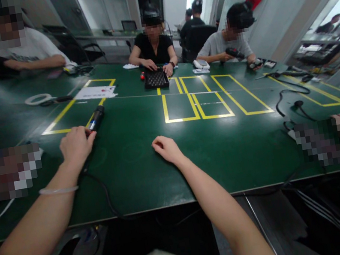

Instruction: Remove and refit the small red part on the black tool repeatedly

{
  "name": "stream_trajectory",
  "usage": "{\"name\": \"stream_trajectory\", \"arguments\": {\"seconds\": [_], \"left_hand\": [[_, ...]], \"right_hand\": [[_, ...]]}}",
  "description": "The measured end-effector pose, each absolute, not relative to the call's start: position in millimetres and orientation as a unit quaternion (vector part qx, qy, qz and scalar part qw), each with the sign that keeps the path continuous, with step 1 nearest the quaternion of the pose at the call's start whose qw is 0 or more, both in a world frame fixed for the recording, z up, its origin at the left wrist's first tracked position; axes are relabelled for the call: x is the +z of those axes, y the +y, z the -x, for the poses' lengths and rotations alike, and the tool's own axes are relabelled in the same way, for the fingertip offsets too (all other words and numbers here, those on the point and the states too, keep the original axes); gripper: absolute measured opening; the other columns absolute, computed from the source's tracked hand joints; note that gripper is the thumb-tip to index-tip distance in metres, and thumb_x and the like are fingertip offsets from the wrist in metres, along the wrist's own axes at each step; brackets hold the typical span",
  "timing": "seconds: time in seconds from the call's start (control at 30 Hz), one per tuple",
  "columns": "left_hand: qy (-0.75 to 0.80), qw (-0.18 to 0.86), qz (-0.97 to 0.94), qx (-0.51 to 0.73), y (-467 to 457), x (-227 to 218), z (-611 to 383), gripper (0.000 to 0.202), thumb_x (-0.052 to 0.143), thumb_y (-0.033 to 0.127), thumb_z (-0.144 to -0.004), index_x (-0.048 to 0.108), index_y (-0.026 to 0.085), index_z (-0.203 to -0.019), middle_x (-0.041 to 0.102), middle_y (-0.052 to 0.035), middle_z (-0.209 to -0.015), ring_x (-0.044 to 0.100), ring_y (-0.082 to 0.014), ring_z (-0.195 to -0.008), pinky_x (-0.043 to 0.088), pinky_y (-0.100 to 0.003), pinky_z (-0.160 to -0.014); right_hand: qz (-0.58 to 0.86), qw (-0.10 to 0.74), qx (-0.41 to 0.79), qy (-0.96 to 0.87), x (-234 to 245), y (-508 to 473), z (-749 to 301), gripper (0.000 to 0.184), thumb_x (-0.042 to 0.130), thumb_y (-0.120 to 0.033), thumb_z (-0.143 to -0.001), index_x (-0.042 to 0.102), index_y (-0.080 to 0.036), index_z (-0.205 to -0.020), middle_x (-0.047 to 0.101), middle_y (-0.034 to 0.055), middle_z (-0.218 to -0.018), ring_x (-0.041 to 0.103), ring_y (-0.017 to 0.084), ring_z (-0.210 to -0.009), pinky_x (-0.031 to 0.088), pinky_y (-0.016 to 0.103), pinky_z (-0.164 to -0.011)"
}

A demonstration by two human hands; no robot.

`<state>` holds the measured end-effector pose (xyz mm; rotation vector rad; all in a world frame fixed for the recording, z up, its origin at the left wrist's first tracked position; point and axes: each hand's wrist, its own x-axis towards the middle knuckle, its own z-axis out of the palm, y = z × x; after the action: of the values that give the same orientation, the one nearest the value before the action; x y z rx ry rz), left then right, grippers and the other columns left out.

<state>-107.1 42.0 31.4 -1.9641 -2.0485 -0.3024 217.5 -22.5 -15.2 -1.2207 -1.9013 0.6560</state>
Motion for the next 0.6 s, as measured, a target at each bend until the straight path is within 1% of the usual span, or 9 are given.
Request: {"name": "stream_trajectory", "arguments": {"seconds": [0.13, 0.2, 0.27, 0.33, 0.4, 0.47, 0.53, 0.6], "left_hand": [[-0.717, 0.141, 0.667, -0.147, 42.1, 31.2, 109.9, 0.035, 0.041, 0.041, -0.101, 0.060, 0.013, -0.110, 0.063, -0.0121, -0.110, 0.055, -0.0243, -0.093, 0.037, -0.032, -0.079], [-0.720, 0.126, 0.651, -0.204, 43.1, 31.2, 113.3, 0.034, 0.042, 0.041, -0.100, 0.060, 0.013, -0.108, 0.063, -0.0111, -0.110, 0.055, -0.0235, -0.094, 0.038, -0.032, -0.082], [-0.706, 0.079, 0.646, -0.281, 44.0, 30.9, 113.2, 0.033, 0.045, 0.041, -0.099, 0.059, 0.014, -0.109, 0.066, -0.0092, -0.106, 0.057, -0.0218, -0.093, 0.040, -0.032, -0.085], [-0.659, -0.032, 0.658, -0.363, 43.7, 30.4, 105.5, 0.032, 0.046, 0.043, -0.098, 0.059, 0.015, -0.107, 0.068, -0.0071, -0.098, 0.060, -0.0190, -0.086, 0.044, -0.030, -0.082], [-0.586, -0.180, 0.672, -0.416, 41.0, 30.3, 88.3, 0.033, 0.048, 0.046, -0.096, 0.059, 0.015, -0.099, 0.069, -0.0062, -0.088, 0.063, -0.0168, -0.075, 0.048, -0.028, -0.075], [-0.525, -0.298, 0.676, -0.422, 34.7, 31.0, 63.3, 0.035, 0.052, 0.050, -0.092, 0.060, 0.015, -0.091, 0.067, -0.0064, -0.079, 0.062, -0.0161, -0.066, 0.049, -0.027, -0.066], [-0.482, -0.370, 0.682, -0.407, 25.0, 32.0, 34.6, 0.038, 0.056, 0.052, -0.090, 0.061, 0.014, -0.088, 0.065, -0.0059, -0.074, 0.059, -0.0149, -0.062, 0.047, -0.026, -0.060], [-0.451, -0.422, 0.685, -0.385, 13.5, 32.0, 6.8, 0.041, 0.055, 0.054, -0.090, 0.062, 0.014, -0.084, 0.063, -0.0049, -0.068, 0.056, -0.0136, -0.059, 0.044, -0.025, -0.057]], "right_hand": [[0.480, 0.377, 0.255, -0.750, -14.9, -22.4, -217.1, 0.013, 0.056, -0.023, -0.090, 0.067, -0.017, -0.087, 0.066, 0.0016, -0.080, 0.056, 0.014, -0.071, 0.042, 0.025, -0.070], [0.481, 0.374, 0.255, -0.751, -14.6, -22.5, -216.8, 0.013, 0.056, -0.024, -0.090, 0.067, -0.017, -0.088, 0.066, 0.0019, -0.081, 0.057, 0.014, -0.072, 0.042, 0.025, -0.070], [0.480, 0.373, 0.256, -0.751, -14.1, -22.7, -216.2, 0.014, 0.056, -0.024, -0.090, 0.068, -0.017, -0.088, 0.066, 0.0021, -0.080, 0.057, 0.015, -0.072, 0.041, 0.026, -0.070], [0.476, 0.377, 0.259, -0.751, -13.7, -23.3, -215.3, 0.014, 0.056, -0.025, -0.090, 0.068, -0.017, -0.087, 0.066, 0.0022, -0.080, 0.057, 0.015, -0.072, 0.041, 0.026, -0.069], [0.470, 0.386, 0.267, -0.748, -14.1, -23.9, -214.1, 0.015, 0.056, -0.026, -0.090, 0.067, -0.017, -0.087, 0.066, 0.0019, -0.079, 0.057, 0.014, -0.071, 0.042, 0.026, -0.069], [0.464, 0.396, 0.286, -0.739, -15.6, -24.0, -212.9, 0.016, 0.056, -0.028, -0.089, 0.067, -0.018, -0.087, 0.066, 0.0014, -0.079, 0.057, 0.014, -0.071, 0.042, 0.026, -0.069], [0.457, 0.410, 0.323, -0.720, -18.1, -23.0, -211.9, 0.018, 0.057, -0.033, -0.089, 0.067, -0.018, -0.087, 0.066, 0.0009, -0.077, 0.057, 0.014, -0.070, 0.043, 0.026, -0.068], [0.444, 0.430, 0.377, -0.690, -20.2, -21.1, -211.4, 0.023, 0.058, -0.040, -0.089, 0.066, -0.018, -0.087, 0.065, 0.0006, -0.075, 0.058, 0.013, -0.067, 0.045, 0.026, -0.066]]}}
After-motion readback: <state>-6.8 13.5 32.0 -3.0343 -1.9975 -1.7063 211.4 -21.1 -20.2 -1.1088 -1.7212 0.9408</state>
